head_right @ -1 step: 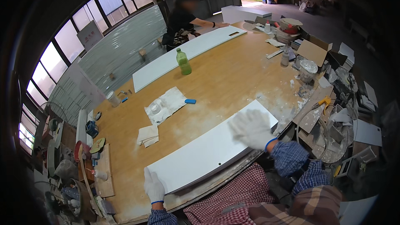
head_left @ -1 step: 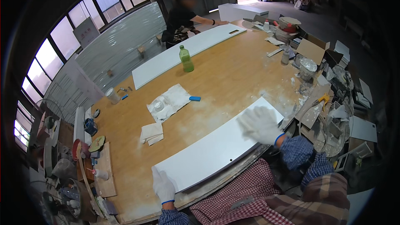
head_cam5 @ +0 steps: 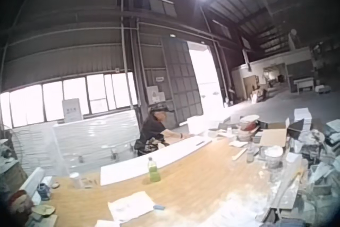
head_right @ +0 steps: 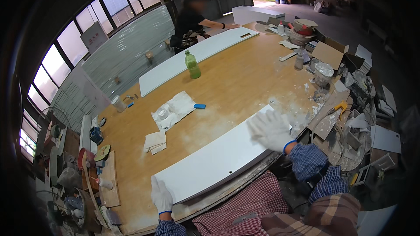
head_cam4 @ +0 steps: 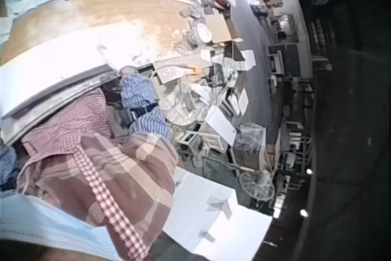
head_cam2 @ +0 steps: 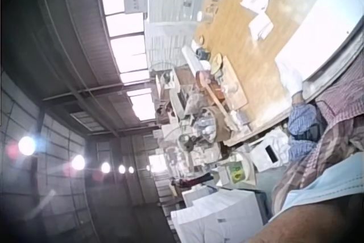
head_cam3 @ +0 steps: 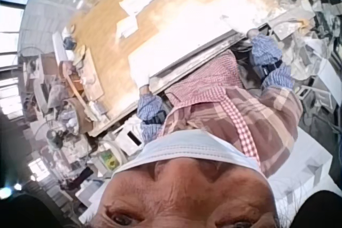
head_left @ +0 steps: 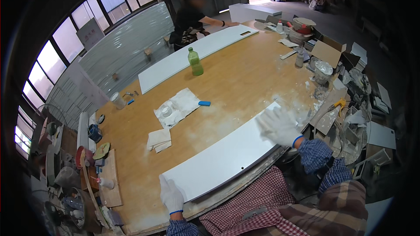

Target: Cleaning and stacking white furniture panels at a workshop table.

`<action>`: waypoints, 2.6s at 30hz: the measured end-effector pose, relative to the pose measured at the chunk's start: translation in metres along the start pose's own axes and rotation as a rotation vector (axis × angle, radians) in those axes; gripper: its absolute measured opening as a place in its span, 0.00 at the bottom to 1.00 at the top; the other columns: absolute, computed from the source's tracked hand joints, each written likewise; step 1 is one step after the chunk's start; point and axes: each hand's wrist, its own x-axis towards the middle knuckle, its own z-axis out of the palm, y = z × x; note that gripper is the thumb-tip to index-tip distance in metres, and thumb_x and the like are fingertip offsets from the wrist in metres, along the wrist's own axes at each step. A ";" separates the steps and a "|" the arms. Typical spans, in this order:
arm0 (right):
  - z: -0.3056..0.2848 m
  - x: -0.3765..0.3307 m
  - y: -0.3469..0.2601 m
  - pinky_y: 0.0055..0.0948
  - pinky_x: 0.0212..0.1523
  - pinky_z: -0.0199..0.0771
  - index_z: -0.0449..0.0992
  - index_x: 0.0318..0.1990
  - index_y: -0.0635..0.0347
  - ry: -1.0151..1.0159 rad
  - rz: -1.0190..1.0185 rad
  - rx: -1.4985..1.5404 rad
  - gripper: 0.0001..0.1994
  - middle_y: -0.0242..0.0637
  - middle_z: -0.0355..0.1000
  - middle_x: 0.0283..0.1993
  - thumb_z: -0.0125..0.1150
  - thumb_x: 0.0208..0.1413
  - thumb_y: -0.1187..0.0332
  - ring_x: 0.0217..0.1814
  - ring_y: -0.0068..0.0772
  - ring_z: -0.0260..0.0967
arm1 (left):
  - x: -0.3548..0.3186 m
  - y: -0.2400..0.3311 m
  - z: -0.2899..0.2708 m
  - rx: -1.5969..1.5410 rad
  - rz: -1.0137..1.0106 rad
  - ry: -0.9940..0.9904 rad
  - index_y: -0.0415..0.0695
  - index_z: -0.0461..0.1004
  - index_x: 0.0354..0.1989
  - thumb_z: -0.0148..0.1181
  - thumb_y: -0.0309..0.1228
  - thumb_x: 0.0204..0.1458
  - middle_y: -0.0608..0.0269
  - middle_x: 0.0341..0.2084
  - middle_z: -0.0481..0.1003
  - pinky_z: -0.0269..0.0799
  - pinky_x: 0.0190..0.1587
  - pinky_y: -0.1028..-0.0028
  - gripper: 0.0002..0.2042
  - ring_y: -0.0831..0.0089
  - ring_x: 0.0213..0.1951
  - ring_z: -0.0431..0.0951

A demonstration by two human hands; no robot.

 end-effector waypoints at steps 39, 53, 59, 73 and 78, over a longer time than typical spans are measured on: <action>0.024 0.035 -0.036 0.52 0.65 0.48 0.61 0.67 0.55 -0.161 0.299 -0.028 0.34 0.50 0.57 0.68 0.52 0.57 0.46 0.69 0.55 0.50 | -0.007 0.003 -0.003 -0.148 -0.059 0.018 0.38 0.68 0.61 0.45 0.36 0.63 0.41 0.54 0.73 0.67 0.57 0.64 0.21 0.51 0.55 0.74; -0.004 0.045 -0.262 0.55 0.63 0.54 0.69 0.60 0.57 0.172 -0.697 0.548 0.27 0.45 0.65 0.57 0.53 0.54 0.53 0.58 0.49 0.60 | -0.002 0.000 0.000 -0.447 -0.104 0.066 0.39 0.71 0.57 0.46 0.36 0.62 0.44 0.49 0.76 0.68 0.55 0.65 0.20 0.55 0.51 0.76; -0.033 0.030 -0.118 0.50 0.56 0.57 0.71 0.54 0.52 -0.115 -0.296 0.056 0.26 0.41 0.67 0.49 0.60 0.48 0.52 0.52 0.44 0.62 | -0.006 0.005 -0.007 -0.314 -0.160 0.086 0.37 0.71 0.57 0.46 0.35 0.62 0.44 0.50 0.76 0.67 0.56 0.66 0.20 0.55 0.52 0.76; 0.013 0.064 -0.171 0.54 0.68 0.42 0.61 0.67 0.56 -0.038 -0.275 0.208 0.33 0.45 0.60 0.65 0.51 0.59 0.45 0.66 0.52 0.53 | -0.008 -0.018 -0.016 -0.562 -0.099 -0.113 0.34 0.66 0.62 0.49 0.31 0.61 0.47 0.54 0.74 0.65 0.59 0.68 0.22 0.62 0.56 0.73; 0.012 0.073 -0.202 0.51 0.64 0.48 0.64 0.62 0.61 0.027 -0.378 0.283 0.32 0.45 0.63 0.59 0.53 0.57 0.47 0.60 0.49 0.56 | -0.056 -0.034 -0.029 -0.873 -0.005 -0.378 0.35 0.45 0.72 0.61 0.28 0.55 0.47 0.65 0.60 0.59 0.66 0.66 0.39 0.63 0.65 0.63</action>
